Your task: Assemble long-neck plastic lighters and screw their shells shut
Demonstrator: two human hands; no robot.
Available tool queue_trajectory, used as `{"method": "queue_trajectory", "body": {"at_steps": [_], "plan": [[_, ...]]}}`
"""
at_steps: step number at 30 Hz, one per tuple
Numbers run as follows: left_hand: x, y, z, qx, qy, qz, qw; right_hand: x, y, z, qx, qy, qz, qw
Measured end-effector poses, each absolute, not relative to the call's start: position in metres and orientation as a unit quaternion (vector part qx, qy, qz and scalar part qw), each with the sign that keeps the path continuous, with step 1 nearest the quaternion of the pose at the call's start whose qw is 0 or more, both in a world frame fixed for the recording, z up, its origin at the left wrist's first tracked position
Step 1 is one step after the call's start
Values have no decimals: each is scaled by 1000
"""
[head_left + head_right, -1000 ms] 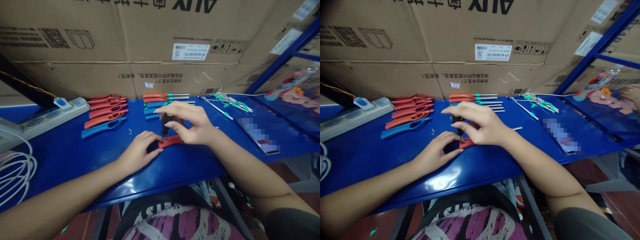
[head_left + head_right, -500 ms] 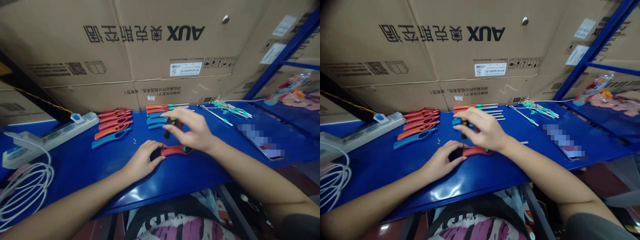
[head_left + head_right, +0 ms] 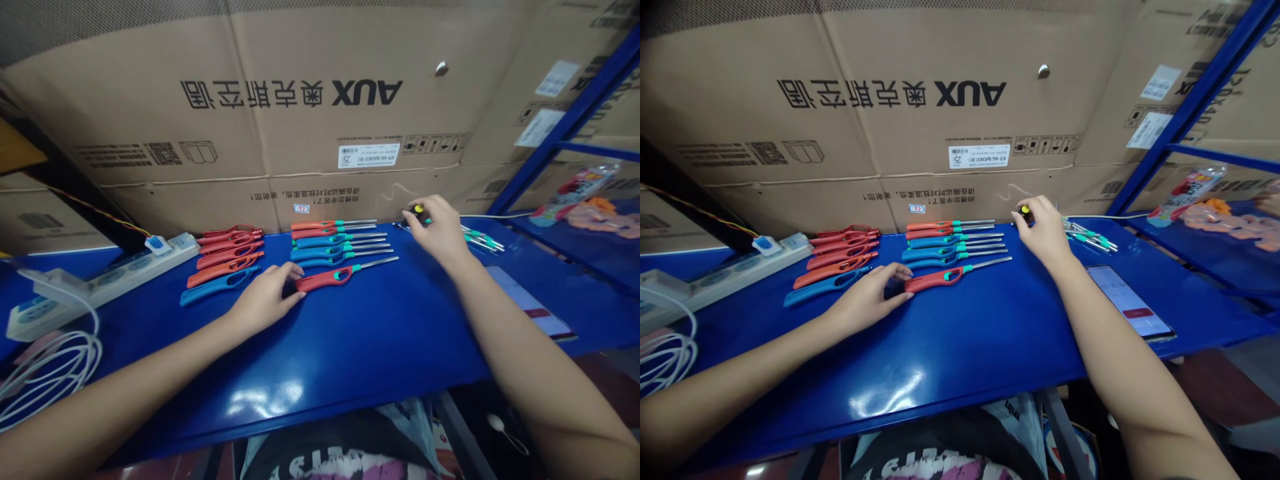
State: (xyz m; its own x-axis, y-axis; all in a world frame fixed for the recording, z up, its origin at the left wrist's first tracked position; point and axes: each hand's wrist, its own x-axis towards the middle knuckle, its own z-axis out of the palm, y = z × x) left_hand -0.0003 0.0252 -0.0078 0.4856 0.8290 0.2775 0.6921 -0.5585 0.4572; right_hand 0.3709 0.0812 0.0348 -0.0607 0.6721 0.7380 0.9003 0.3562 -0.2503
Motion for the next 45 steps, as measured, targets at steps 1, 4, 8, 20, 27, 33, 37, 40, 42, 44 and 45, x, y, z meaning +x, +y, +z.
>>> {"method": "queue_trajectory", "body": {"at_steps": [1, 4, 8, 20, 27, 33, 37, 40, 42, 44, 45], "plan": [[-1, 29, -9, 846, 450, 247, 146, 371, 83, 33, -554, -718, -129, 401], [-4, 38, -10, 834, 460, 258, 159, 370, 86, 30, -558, -731, -113, 376], [-6, 42, -9, 826, 468, 263, 173, 373, 88, 27, -566, -751, -93, 327], [-20, 43, 16, 835, 481, 246, 106, 382, 96, -5, -660, -743, -20, 106], [-89, 59, 62, 777, 604, 141, 106, 378, 93, 2, -660, -749, -14, 62], [-129, 61, 58, 805, 576, 44, 133, 382, 94, 3, -651, -754, -54, 70], [-132, 62, 55, 813, 566, 17, 131, 384, 94, 5, -639, -760, -79, 89], [-128, 63, 55, 813, 569, -7, 123, 384, 93, 6, -628, -767, -91, 95], [-126, 64, 54, 812, 571, -30, 115, 384, 94, 5, -618, -776, -92, 85], [-126, 65, 53, 812, 572, -49, 106, 384, 94, 3, -609, -786, -82, 72], [-126, 65, 53, 811, 573, -52, 102, 384, 95, 2, -605, -790, -74, 65]]}}
